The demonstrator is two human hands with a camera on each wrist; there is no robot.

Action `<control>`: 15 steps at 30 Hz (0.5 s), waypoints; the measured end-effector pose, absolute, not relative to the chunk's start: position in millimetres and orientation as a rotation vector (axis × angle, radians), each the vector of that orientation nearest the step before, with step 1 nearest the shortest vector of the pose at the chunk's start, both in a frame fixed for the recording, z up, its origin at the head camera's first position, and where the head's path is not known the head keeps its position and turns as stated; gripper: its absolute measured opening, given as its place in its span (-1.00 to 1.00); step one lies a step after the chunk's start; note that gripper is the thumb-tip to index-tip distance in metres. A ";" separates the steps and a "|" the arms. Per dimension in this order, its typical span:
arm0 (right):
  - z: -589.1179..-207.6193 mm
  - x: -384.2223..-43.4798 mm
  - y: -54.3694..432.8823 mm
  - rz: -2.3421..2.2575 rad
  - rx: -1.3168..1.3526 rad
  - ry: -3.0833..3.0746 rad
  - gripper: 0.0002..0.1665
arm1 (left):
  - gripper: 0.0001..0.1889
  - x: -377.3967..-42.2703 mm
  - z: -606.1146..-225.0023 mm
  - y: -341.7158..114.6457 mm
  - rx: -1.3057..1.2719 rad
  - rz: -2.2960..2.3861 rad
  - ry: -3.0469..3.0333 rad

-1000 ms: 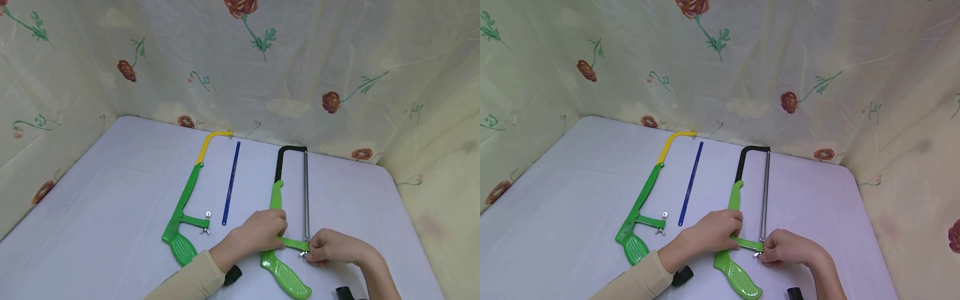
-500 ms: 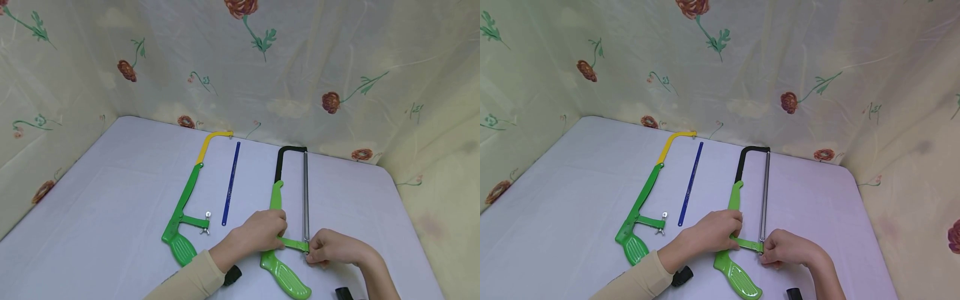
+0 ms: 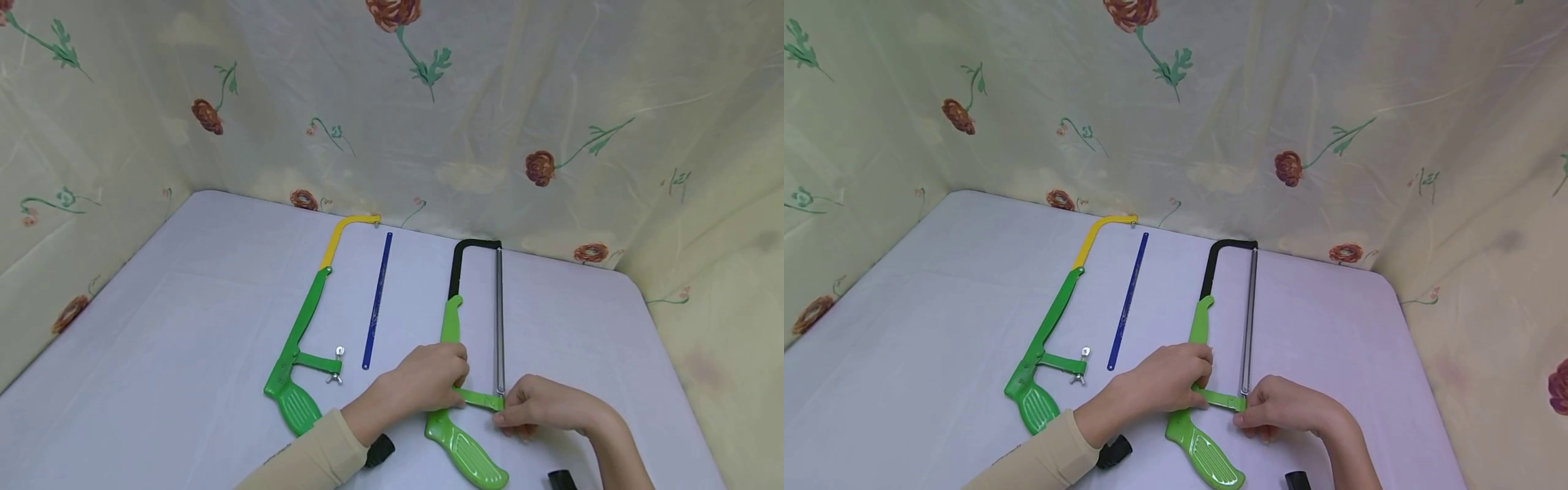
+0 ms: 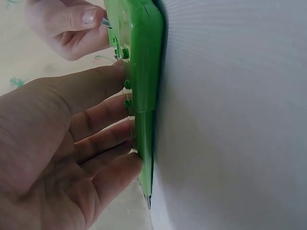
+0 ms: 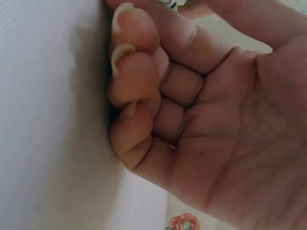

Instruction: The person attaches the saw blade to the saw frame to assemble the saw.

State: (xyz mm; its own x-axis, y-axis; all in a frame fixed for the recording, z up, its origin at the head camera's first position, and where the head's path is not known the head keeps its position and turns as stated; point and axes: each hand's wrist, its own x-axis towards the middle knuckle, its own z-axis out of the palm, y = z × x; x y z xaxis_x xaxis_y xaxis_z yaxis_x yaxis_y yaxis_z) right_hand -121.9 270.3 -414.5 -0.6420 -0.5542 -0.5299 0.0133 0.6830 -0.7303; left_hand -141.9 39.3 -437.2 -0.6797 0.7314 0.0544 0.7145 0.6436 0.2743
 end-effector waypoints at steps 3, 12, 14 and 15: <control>-414.4 -121.7 270.7 -0.932 -0.406 2.101 -0.49 | -0.74 -142.0 -437.6 39.5 1.230 0.416 2.795; -414.5 -120.8 272.5 -0.930 -0.415 2.107 -0.55 | -0.74 -141.9 -438.5 39.2 1.232 0.419 2.795; -415.0 -120.9 273.4 -0.929 -0.427 2.107 -0.59 | -0.74 -141.9 -438.6 39.3 1.235 0.418 2.796; -415.3 -120.9 273.9 -0.930 -0.433 2.106 -0.61 | -0.74 -141.9 -438.6 39.4 1.236 0.418 2.796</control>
State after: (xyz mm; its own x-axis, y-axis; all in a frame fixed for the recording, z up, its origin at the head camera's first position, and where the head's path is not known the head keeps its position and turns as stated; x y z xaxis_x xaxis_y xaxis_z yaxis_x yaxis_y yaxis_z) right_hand -120.9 273.9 -415.3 -0.6398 -0.5663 -0.5196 0.0026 0.6745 -0.7383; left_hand -141.9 39.4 -438.6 -0.6775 0.7333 0.0575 0.7181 0.6425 0.2675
